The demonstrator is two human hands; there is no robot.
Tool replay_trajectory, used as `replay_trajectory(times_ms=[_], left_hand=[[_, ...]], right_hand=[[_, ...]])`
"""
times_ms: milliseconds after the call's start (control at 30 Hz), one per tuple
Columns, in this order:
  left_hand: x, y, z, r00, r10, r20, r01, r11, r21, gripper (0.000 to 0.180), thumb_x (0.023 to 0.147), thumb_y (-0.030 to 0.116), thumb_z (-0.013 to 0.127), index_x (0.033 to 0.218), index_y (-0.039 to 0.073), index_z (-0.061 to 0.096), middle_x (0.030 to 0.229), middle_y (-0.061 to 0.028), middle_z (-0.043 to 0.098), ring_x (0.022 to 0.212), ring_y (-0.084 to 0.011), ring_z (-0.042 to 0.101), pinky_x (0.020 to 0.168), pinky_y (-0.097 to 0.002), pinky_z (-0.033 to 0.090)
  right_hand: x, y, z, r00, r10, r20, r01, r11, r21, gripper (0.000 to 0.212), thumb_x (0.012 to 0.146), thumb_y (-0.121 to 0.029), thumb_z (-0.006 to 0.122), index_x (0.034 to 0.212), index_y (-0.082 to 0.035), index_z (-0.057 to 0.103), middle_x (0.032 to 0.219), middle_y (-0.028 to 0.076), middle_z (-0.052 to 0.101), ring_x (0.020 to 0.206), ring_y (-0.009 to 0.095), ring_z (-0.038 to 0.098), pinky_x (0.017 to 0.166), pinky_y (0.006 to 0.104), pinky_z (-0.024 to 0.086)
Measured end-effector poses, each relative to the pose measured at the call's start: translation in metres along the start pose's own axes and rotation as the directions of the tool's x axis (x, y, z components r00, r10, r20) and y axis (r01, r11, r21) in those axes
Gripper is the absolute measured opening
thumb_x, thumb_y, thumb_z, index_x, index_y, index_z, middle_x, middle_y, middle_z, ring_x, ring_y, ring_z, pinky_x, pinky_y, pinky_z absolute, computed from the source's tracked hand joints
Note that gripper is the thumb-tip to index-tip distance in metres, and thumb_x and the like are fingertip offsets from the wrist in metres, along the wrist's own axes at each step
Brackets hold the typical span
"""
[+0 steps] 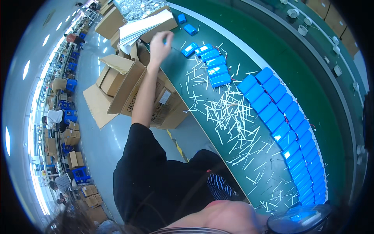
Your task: Organizing and aligning blue rectangular battery cells on an assembly line workbench.
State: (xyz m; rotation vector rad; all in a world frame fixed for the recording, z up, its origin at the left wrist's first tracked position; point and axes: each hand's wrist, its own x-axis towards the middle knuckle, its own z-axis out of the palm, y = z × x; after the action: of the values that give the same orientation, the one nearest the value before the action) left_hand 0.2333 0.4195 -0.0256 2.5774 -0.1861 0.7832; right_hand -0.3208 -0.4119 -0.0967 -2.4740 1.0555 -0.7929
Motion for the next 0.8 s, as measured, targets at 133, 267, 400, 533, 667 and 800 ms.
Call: replay_trajectory(times_ms=[133,267,400,533,667,800], left_hand=[[0.034,-0.055,0.012,0.908,-0.323,-0.267,0.415,0.779,0.47,0.033,0.104,0.032,0.065,0.129,0.013,0.074,0.124,-0.0129,0.076,0.113,-0.0368,0.07,0.101,-0.0502,0.052],[0.058,-0.066,0.045,0.715,-0.664,-0.219,0.656,0.53,0.537,0.034,0.104,0.031,0.064,0.131,0.014,0.073,0.127,-0.014,0.074,0.115,-0.0393,0.069,0.105,-0.0582,0.047],[0.063,-0.052,0.016,0.8,-0.6,-0.013,0.478,0.624,0.618,0.037,0.102,0.032,0.065,0.133,0.012,0.072,0.126,-0.0162,0.074,0.116,-0.0384,0.069,0.109,-0.065,0.04],[0.047,-0.012,0.007,0.955,-0.25,-0.159,0.29,0.901,0.324,0.038,0.098,0.028,0.074,0.131,0.009,0.072,0.116,-0.0143,0.076,0.108,-0.0301,0.072,0.099,-0.0476,0.053],[0.005,0.024,0.011,0.972,-0.234,-0.023,0.223,0.947,-0.232,0.048,0.094,0.025,0.085,0.136,0.007,0.071,0.117,-0.0103,0.075,0.09,-0.0198,0.073,0.085,-0.0294,0.059],[-0.024,0.034,0.019,0.98,-0.125,0.156,0.141,0.985,-0.098,0.035,0.1,0.02,0.078,0.133,0.007,0.074,0.121,-0.01,0.075,0.099,-0.0197,0.071,0.092,-0.0327,0.058]], right_hand=[[-0.002,0.006,0.002,1.0,-0.003,0.018,0.002,0.999,0.032,0.038,0.112,-0.036,0.061,0.132,-0.006,0.073,0.119,0.012,0.076,0.099,0.025,0.071,0.089,0.0328,0.054],[-0.009,0.016,-0.004,1.0,0.018,-0.004,-0.018,0.999,0.043,0.038,0.112,-0.037,0.061,0.131,-0.007,0.073,0.119,0.011,0.076,0.098,0.025,0.071,0.087,0.0328,0.055],[-0.016,0.03,-0.014,0.999,0.054,0.004,-0.054,0.998,0.042,0.039,0.111,-0.039,0.061,0.131,-0.008,0.074,0.118,0.011,0.076,0.096,0.025,0.071,0.085,0.0329,0.055],[-0.019,0.047,-0.023,0.996,0.088,0.019,-0.088,0.996,0.031,0.039,0.111,-0.04,0.061,0.131,-0.009,0.074,0.117,0.011,0.076,0.095,0.025,0.071,0.084,0.033,0.055],[-0.02,0.063,-0.034,0.994,0.107,0.026,-0.107,0.994,0.026,0.039,0.111,-0.041,0.061,0.131,-0.01,0.074,0.116,0.01,0.076,0.093,0.025,0.071,0.082,0.033,0.055],[-0.027,0.067,-0.043,0.991,0.135,0.017,-0.135,0.991,0.019,0.039,0.111,-0.042,0.061,0.13,-0.011,0.074,0.115,0.01,0.076,0.092,0.025,0.072,0.08,0.0331,0.056]])
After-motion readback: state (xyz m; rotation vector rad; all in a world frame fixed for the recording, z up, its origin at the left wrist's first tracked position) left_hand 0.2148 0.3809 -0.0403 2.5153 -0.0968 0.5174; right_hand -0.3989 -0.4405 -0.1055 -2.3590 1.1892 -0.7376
